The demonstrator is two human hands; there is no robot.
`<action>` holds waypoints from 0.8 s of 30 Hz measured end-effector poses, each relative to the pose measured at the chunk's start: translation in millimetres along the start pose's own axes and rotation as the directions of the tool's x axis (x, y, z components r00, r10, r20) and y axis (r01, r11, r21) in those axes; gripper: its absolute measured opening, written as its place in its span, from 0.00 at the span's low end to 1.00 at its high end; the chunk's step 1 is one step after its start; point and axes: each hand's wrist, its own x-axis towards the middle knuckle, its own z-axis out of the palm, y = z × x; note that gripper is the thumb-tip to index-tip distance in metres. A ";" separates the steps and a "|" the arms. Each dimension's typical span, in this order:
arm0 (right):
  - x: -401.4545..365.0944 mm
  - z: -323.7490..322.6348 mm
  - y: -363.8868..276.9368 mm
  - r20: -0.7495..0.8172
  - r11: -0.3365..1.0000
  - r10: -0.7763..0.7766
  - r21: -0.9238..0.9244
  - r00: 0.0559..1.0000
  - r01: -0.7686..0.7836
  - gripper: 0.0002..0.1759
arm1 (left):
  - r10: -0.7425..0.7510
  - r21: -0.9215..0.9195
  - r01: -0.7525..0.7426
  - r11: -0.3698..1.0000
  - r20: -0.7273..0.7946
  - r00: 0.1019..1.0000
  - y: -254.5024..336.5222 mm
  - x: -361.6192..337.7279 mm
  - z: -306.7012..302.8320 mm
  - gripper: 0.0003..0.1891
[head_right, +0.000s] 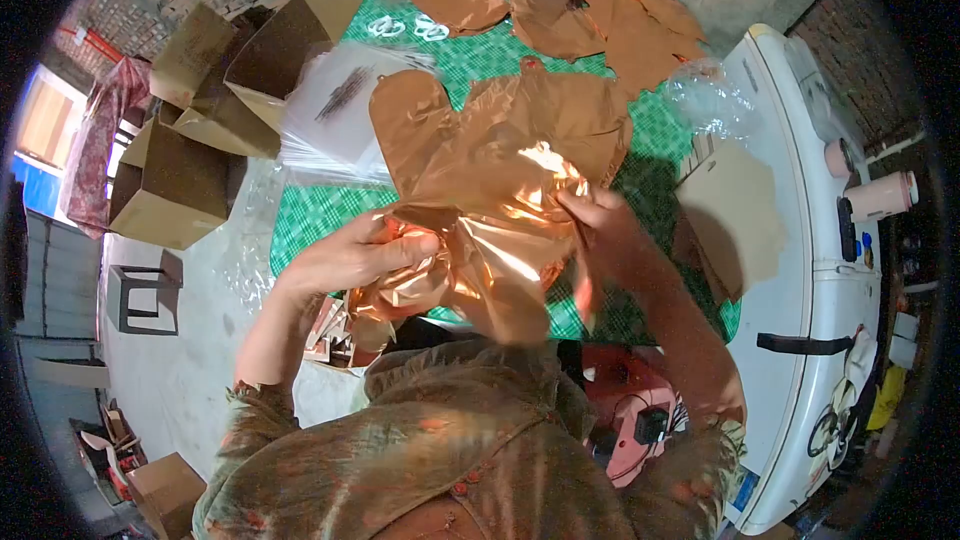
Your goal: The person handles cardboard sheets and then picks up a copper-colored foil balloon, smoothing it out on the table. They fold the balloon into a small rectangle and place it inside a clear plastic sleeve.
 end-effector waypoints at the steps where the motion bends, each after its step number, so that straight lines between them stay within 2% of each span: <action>1: 1.1 -6.7 -11.9 -0.045 0.954 -0.107 -0.286 0.993 0.090 0.16 | 0.013 0.054 -0.013 0.998 -0.003 1.000 -10.8 8.1 0.4 0.27; 2: 11.0 -14.9 -21.3 -0.090 0.990 0.085 -0.102 0.992 -0.094 0.16 | 0.038 0.048 -0.039 0.998 0.023 0.999 -29.1 13.5 -3.0 0.25; 3: 23.3 -22.7 -24.6 -0.098 0.959 0.277 0.091 0.956 -0.268 0.15 | 0.016 0.051 -0.019 0.999 0.053 0.998 -39.2 14.7 -4.9 0.24; 5: 45.2 -58.6 -6.4 -0.098 0.980 0.121 -0.147 0.988 -0.135 0.15 | -0.033 0.057 0.027 0.998 0.107 0.994 -56.2 11.6 -7.1 0.23; 6: 57.1 -68.2 -6.5 -0.085 0.989 0.094 -0.106 0.992 -0.102 0.15 | 0.003 0.012 -0.004 1.000 0.112 0.994 -66.9 7.2 -7.2 0.20; 7: 68.3 -76.4 -10.5 -0.071 0.995 0.066 -0.064 0.995 -0.071 0.15 | -0.039 -0.024 0.041 0.999 0.064 0.997 -95.4 9.3 -7.0 0.17; 8: 79.1 -84.2 -14.3 -0.058 0.999 0.039 -0.022 0.998 -0.040 0.16 | -0.070 -0.054 0.073 0.996 0.063 0.996 -99.1 5.5 -3.5 0.17; 11: 110.0 -103.0 -21.2 -0.066 0.961 0.163 -0.214 0.984 -0.173 0.13 | -0.198 -0.181 0.206 0.962 0.059 0.978 -107.9 -5.2 9.9 0.14; 13: 135.6 -112.2 -13.8 -0.023 0.931 0.104 -0.349 0.994 -0.106 0.13 | -0.094 -0.378 0.103 0.920 0.041 0.995 -128.2 -8.2 30.6 0.10; 14: 147.4 -111.7 -9.7 0.006 0.909 0.079 -0.411 0.997 -0.070 0.14 | -0.093 -0.372 0.099 0.923 0.033 0.995 -118.6 -10.3 38.8 0.11; 17: 175.5 -99.6 -5.9 0.074 0.870 0.133 -0.486 0.988 -0.080 0.15 | -0.058 -0.367 0.042 0.929 -0.033 0.998 -118.6 -5.2 57.9 0.13; 18: 188.0 -96.8 8.2 0.057 0.699 -0.075 -0.709 0.996 0.093 0.14 | -0.087 -0.361 0.047 0.932 -0.096 0.992 -120.3 -1.7 64.4 0.16; 21: 216.0 -88.3 32.7 0.024 0.665 -0.149 -0.737 0.989 0.118 0.14 | -0.119 -0.412 0.057 0.910 -0.128 0.985 -118.6 1.0 72.7 0.19; 22: 225.2 -86.8 39.7 0.104 0.620 -0.209 -0.755 0.973 0.213 0.14 | -0.063 -0.385 -0.004 0.923 -0.161 0.985 -125.4 2.6 77.9 0.18; 23: 234.7 -89.2 46.0 0.184 0.572 -0.265 -0.760 0.947 0.308 0.14 | -0.084 -0.423 0.007 0.906 -0.162 0.983 -123.5 2.0 82.1 0.16; 24: 242.7 -90.1 48.3 0.225 0.559 -0.256 -0.759 0.940 0.334 0.14 | -0.072 -0.445 -0.020 0.895 -0.189 0.979 -124.9 0.5 87.5 0.15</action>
